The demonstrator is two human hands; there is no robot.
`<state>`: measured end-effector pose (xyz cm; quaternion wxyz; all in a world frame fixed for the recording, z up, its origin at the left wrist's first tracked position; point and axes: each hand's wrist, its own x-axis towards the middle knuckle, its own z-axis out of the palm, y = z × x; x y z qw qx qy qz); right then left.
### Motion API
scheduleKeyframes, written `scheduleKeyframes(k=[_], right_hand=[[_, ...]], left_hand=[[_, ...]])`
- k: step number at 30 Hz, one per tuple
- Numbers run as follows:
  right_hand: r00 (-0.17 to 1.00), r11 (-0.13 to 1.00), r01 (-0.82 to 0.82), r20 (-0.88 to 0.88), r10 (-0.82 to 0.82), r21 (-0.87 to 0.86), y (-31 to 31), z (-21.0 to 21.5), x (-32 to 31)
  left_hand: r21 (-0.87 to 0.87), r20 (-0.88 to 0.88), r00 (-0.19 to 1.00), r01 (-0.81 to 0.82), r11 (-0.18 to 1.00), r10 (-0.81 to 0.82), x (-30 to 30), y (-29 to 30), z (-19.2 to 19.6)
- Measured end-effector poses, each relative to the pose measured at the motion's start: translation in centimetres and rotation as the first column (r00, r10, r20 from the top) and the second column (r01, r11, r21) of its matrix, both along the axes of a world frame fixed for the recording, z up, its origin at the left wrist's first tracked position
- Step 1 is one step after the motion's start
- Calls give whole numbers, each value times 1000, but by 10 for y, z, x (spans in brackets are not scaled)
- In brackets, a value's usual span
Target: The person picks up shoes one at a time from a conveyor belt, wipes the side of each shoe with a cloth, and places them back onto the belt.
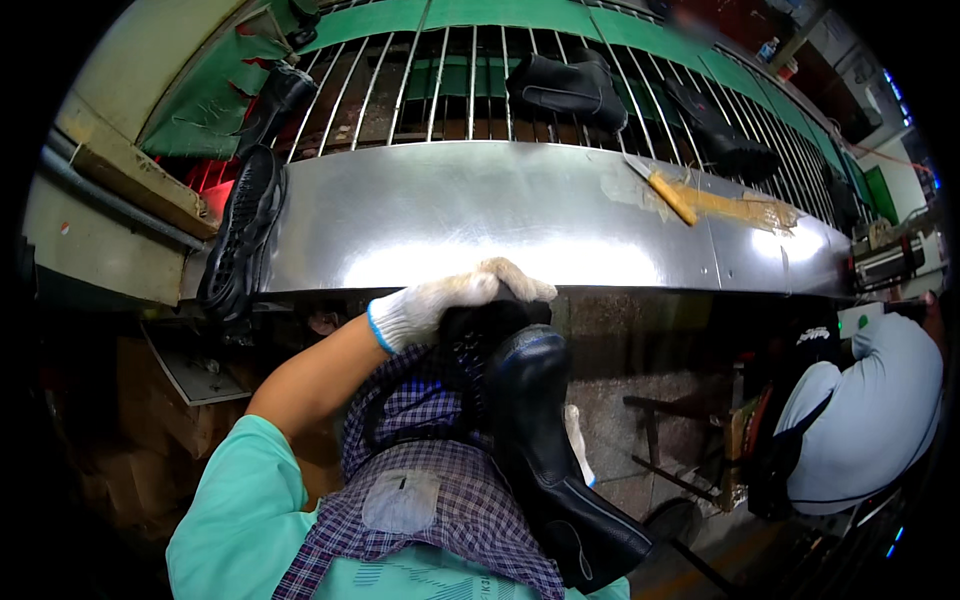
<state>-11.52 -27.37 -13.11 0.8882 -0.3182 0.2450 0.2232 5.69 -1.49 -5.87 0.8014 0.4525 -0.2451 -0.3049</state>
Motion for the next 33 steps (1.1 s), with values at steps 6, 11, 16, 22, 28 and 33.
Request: scheduleKeyframes(k=[6,11,16,22,28,33], right_hand=[[998,996,41,-52,-37,78,-3,-1,-17],[993,990,36,-118,-20,134,-5,3,-39],[983,980,90,-177,-58,177,-12,7,-66],[975,970,121,-209,-76,209,-10,3,-71],[973,961,134,-214,-83,240,-4,1,-65],[969,956,154,-228,-96,250,-2,-1,-65]], left_hand=[[-189,-211,971,76,979,-116,7,-23,-14],[-162,-304,947,52,985,-100,-1,-29,-15],[-137,-248,960,101,985,-133,-2,-43,-10],[-38,-162,981,106,994,-111,-2,-48,-7],[-111,-390,912,90,990,-127,-13,-53,-6],[-126,-365,920,101,987,-141,-7,-51,-9]])
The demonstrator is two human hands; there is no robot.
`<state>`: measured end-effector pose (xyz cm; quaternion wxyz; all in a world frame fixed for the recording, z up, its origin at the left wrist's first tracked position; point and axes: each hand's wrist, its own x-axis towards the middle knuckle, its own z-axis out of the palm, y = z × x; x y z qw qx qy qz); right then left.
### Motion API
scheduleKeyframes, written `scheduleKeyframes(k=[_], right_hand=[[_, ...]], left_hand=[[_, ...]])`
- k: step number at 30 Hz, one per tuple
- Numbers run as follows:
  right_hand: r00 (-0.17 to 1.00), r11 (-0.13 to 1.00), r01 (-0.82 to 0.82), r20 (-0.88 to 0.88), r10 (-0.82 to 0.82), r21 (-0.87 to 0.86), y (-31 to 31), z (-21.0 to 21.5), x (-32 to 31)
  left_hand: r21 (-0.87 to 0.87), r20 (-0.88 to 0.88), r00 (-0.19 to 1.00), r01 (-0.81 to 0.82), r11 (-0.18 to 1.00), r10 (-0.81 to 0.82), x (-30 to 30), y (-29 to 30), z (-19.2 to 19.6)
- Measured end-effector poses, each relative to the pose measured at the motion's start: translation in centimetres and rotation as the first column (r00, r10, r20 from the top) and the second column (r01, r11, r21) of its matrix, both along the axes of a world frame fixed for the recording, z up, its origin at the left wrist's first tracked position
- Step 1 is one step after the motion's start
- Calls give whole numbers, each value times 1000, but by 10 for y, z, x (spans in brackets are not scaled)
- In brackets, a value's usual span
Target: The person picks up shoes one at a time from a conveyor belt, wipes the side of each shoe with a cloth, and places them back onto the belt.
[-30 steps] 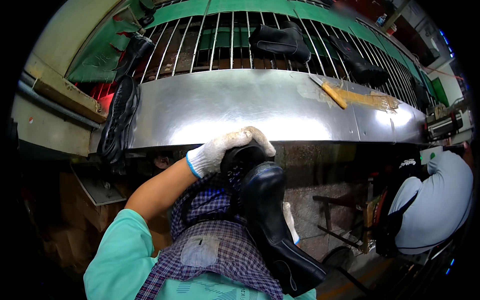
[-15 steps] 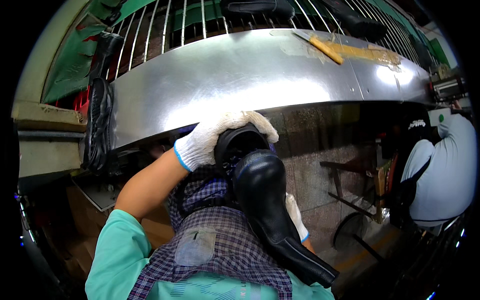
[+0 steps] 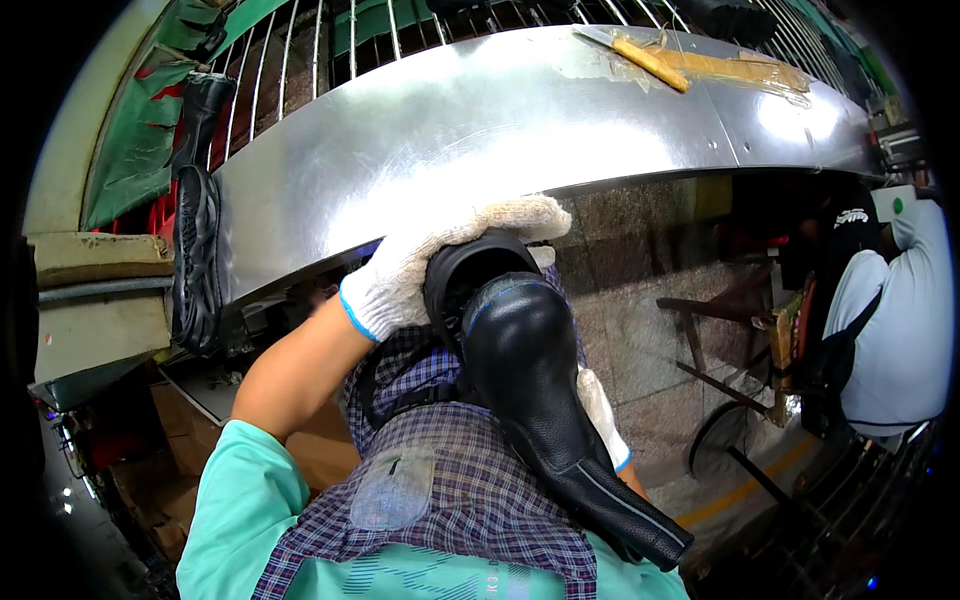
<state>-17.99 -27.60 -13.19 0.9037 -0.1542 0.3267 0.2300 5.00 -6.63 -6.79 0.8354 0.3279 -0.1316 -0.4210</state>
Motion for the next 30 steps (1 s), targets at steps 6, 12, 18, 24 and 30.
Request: scheduleKeyframes(k=[6,12,18,24,30], right_hand=[[1000,1000,15,4,-15,2,0,1,1],[999,998,-19,-41,21,61,0,0,12],[996,995,84,-43,-82,48,3,20,11],[997,998,64,-38,-63,28,2,14,7],[997,998,63,-33,-62,18,1,11,6]], left_hand=[[91,103,994,33,995,-43,-2,-1,7],[80,67,996,53,995,-58,3,0,2],[11,24,997,74,997,-74,4,0,3],[120,121,992,19,993,-34,-1,-2,10],[98,144,989,30,995,-44,12,-1,-5]])
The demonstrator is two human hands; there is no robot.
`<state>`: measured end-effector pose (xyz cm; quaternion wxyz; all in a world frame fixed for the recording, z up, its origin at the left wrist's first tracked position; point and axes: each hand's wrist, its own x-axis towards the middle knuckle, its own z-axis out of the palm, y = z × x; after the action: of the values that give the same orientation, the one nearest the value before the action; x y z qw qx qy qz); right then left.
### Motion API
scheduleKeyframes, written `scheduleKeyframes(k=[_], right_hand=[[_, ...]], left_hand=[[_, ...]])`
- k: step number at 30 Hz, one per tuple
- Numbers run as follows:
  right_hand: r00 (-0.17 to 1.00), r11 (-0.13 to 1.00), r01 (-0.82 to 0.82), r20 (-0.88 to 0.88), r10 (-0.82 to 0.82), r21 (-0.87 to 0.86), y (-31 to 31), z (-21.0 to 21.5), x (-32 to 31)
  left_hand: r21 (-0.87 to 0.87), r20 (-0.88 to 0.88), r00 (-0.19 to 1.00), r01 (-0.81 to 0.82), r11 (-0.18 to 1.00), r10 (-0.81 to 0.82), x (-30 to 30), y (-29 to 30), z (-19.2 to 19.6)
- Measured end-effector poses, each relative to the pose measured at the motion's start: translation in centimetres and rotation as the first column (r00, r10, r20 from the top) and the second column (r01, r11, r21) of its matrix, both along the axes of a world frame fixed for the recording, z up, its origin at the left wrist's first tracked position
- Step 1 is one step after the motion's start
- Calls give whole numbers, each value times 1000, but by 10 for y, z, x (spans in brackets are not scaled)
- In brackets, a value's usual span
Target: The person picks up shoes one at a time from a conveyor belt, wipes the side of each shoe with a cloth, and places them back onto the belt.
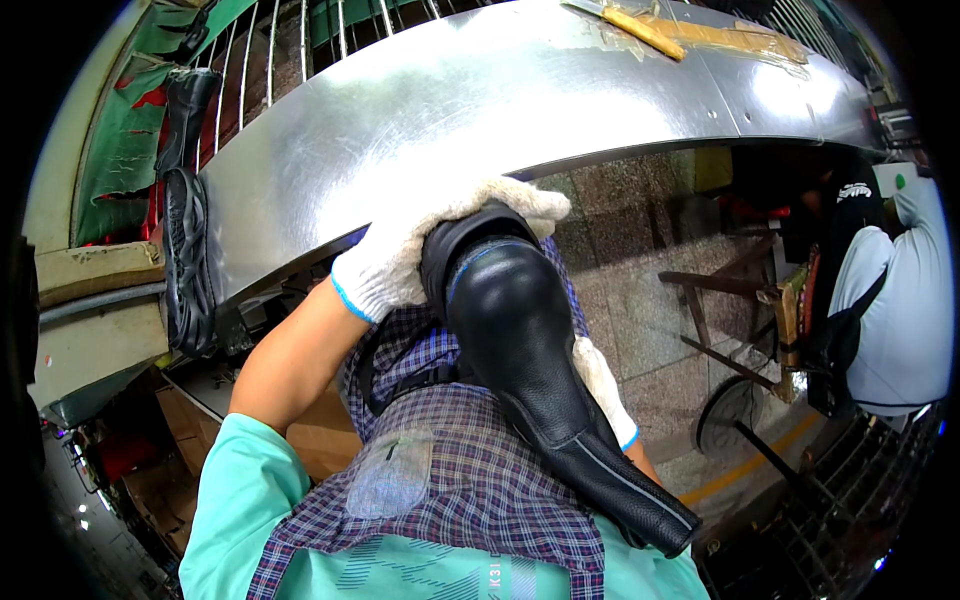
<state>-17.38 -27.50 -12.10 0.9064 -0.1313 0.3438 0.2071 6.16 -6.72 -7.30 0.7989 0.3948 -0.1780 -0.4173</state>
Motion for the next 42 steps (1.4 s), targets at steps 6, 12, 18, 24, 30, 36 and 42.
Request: scheduleKeyframes(k=[6,12,18,24,30,36,42], right_hand=[[1000,1000,-11,4,11,-20,2,-5,-2],[1000,991,28,11,-29,130,0,-12,0],[1000,999,17,5,-17,44,3,-4,2],[1000,1000,1,1,-1,25,3,-1,6],[1000,1000,-3,-2,3,9,5,2,7],[1000,1000,-10,-8,10,-4,5,4,9],[1000,1000,-6,-6,6,-14,5,5,10]], left_hand=[[-10,-14,1000,-24,1000,24,2,3,-1],[-10,71,997,-28,1000,29,-1,-2,1],[32,14,1000,-23,999,23,-4,-3,6],[-36,-108,994,-32,999,28,11,4,-11],[6,19,999,-27,1000,27,9,4,-1],[5,96,995,-33,999,32,4,0,1],[17,165,986,-18,1000,15,4,-2,6]])
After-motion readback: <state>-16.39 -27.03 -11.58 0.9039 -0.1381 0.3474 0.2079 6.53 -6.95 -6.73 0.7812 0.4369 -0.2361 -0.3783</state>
